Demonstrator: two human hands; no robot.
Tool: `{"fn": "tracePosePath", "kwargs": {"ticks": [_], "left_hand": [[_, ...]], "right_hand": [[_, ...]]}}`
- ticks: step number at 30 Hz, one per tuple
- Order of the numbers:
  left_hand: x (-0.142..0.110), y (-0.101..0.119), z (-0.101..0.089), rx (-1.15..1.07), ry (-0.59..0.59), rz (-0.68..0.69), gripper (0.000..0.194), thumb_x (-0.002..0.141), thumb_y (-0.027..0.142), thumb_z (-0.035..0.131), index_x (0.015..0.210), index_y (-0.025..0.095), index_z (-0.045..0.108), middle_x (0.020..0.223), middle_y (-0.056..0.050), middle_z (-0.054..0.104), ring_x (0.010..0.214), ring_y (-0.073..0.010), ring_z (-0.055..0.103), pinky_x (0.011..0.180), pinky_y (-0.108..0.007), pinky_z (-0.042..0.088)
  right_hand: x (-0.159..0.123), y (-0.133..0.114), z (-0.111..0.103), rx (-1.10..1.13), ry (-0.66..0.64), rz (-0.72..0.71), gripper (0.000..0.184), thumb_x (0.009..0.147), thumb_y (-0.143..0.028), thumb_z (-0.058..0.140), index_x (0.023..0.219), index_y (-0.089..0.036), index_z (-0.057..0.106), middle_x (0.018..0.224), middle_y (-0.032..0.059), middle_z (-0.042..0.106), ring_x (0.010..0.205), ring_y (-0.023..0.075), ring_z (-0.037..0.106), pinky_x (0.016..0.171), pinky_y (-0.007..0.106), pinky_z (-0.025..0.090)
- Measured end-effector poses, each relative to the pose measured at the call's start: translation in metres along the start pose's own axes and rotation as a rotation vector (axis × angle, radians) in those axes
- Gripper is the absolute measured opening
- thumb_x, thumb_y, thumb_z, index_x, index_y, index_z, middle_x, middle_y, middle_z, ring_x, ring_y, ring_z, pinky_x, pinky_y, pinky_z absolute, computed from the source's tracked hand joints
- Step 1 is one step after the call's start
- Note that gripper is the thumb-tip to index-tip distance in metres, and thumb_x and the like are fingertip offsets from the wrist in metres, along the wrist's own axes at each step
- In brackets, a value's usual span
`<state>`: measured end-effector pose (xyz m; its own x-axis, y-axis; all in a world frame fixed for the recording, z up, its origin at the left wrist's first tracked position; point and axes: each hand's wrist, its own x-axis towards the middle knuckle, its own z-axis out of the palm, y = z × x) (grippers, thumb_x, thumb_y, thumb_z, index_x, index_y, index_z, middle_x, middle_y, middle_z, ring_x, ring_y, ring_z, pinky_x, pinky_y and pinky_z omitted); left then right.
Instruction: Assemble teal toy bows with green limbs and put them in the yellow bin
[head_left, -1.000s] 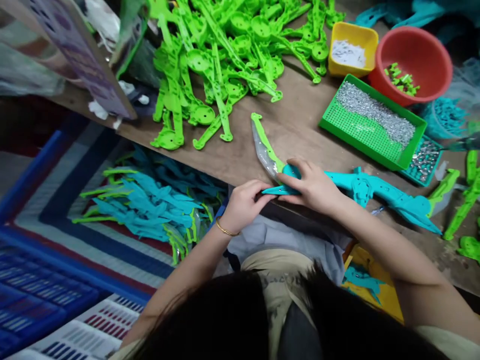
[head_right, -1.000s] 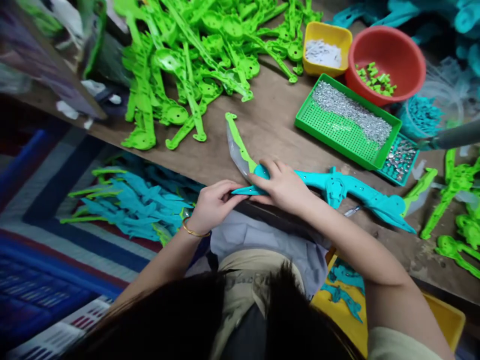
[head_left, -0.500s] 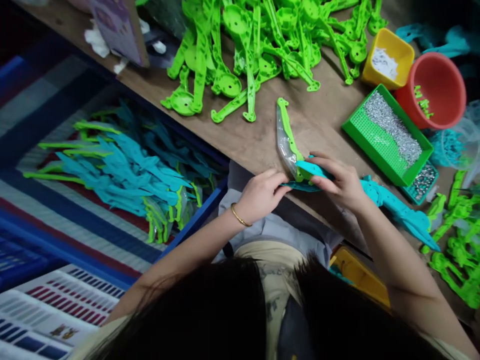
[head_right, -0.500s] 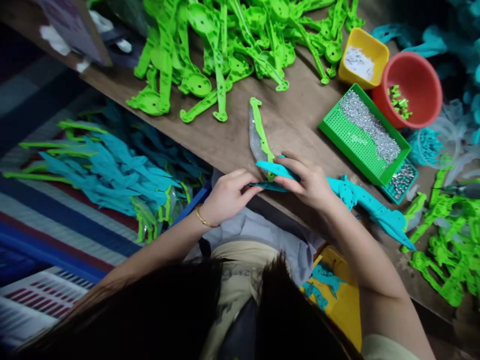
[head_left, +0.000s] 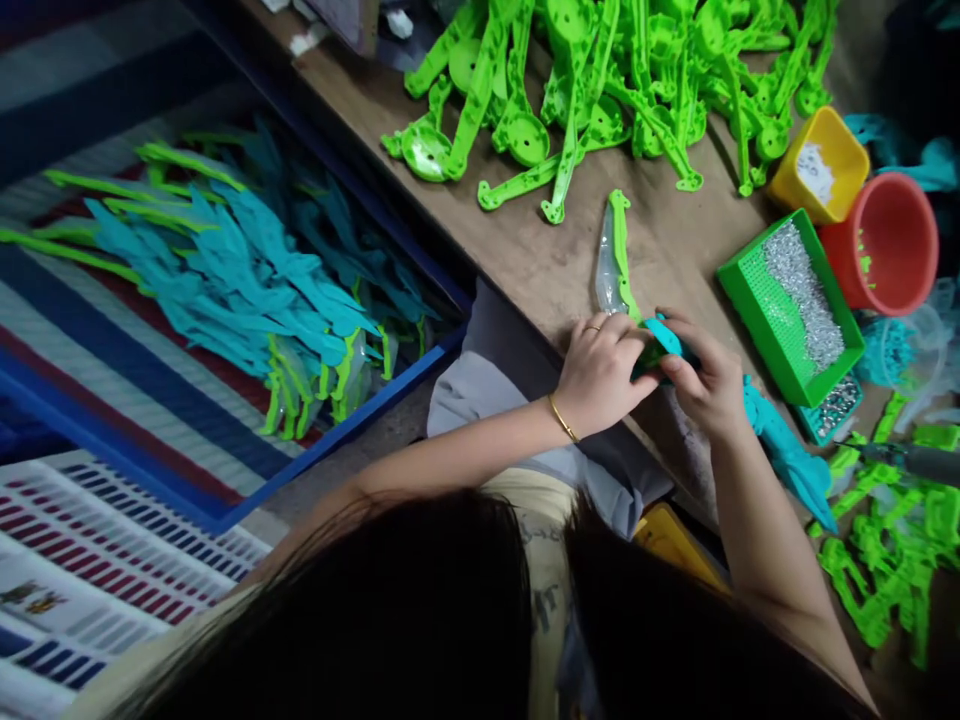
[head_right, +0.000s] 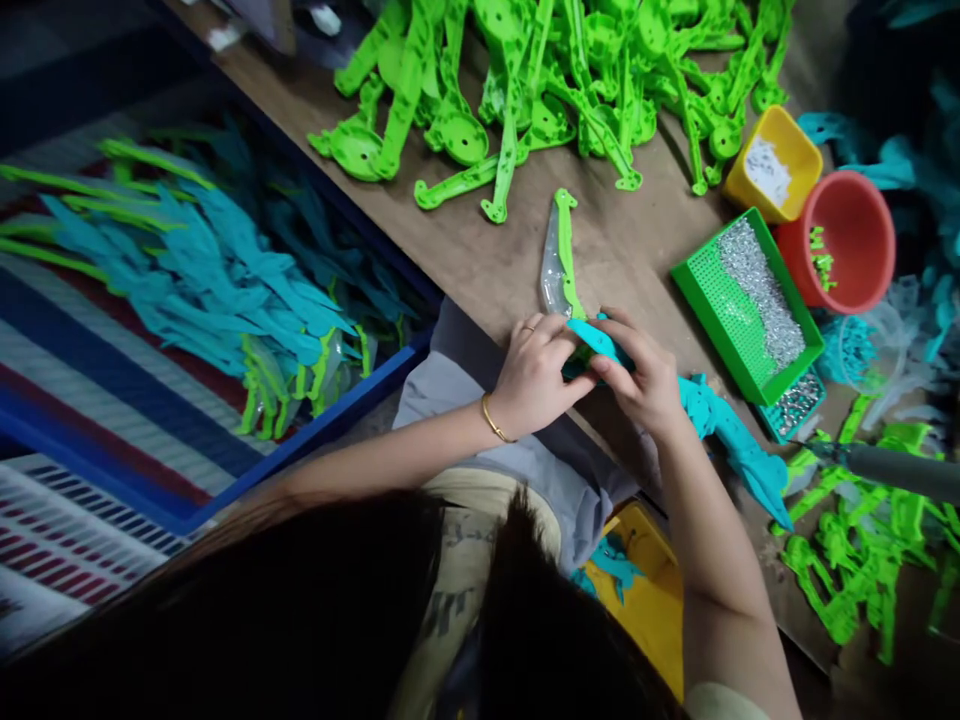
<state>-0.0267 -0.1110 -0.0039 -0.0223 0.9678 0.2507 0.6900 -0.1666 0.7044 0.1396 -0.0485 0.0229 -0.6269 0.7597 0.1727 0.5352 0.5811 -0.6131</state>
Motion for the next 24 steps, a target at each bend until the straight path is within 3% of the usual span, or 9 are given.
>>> {"fn": "tracePosePath", "kwargs": {"ticks": [11, 24], "left_hand": [[0.0018, 0.0009, -0.0034, -0.083, -0.073, 0.015, 0.018, 0.090, 0.034, 0.060, 0.091, 0.017, 0.067, 0.103, -0.007, 0.068, 0.103, -0.0264, 0.057, 0.088, -0.042, 0.035], [0.0012, -0.0036, -0.0036, -0.119, -0.067, 0.081, 0.018, 0.091, 0.028, 0.057, 0.096, 0.014, 0.066, 0.106, -0.009, 0.066, 0.106, -0.0282, 0.055, 0.089, -0.041, 0.034]], "right_hand": [[-0.0052, 0.0037, -0.0009, 0.006, 0.041, -0.022, 0.040, 0.090, -0.040, 0.059, 0.128, -0.030, 0.063, 0.127, 0.0079, 0.069, 0.125, 0.0272, 0.061, 0.103, 0.050, 0.052], [-0.0062, 0.0045, 0.0009, -0.028, 0.082, -0.039, 0.039, 0.092, -0.042, 0.056, 0.127, -0.027, 0.064, 0.129, 0.0077, 0.068, 0.122, 0.0237, 0.063, 0.101, 0.043, 0.053]]}}
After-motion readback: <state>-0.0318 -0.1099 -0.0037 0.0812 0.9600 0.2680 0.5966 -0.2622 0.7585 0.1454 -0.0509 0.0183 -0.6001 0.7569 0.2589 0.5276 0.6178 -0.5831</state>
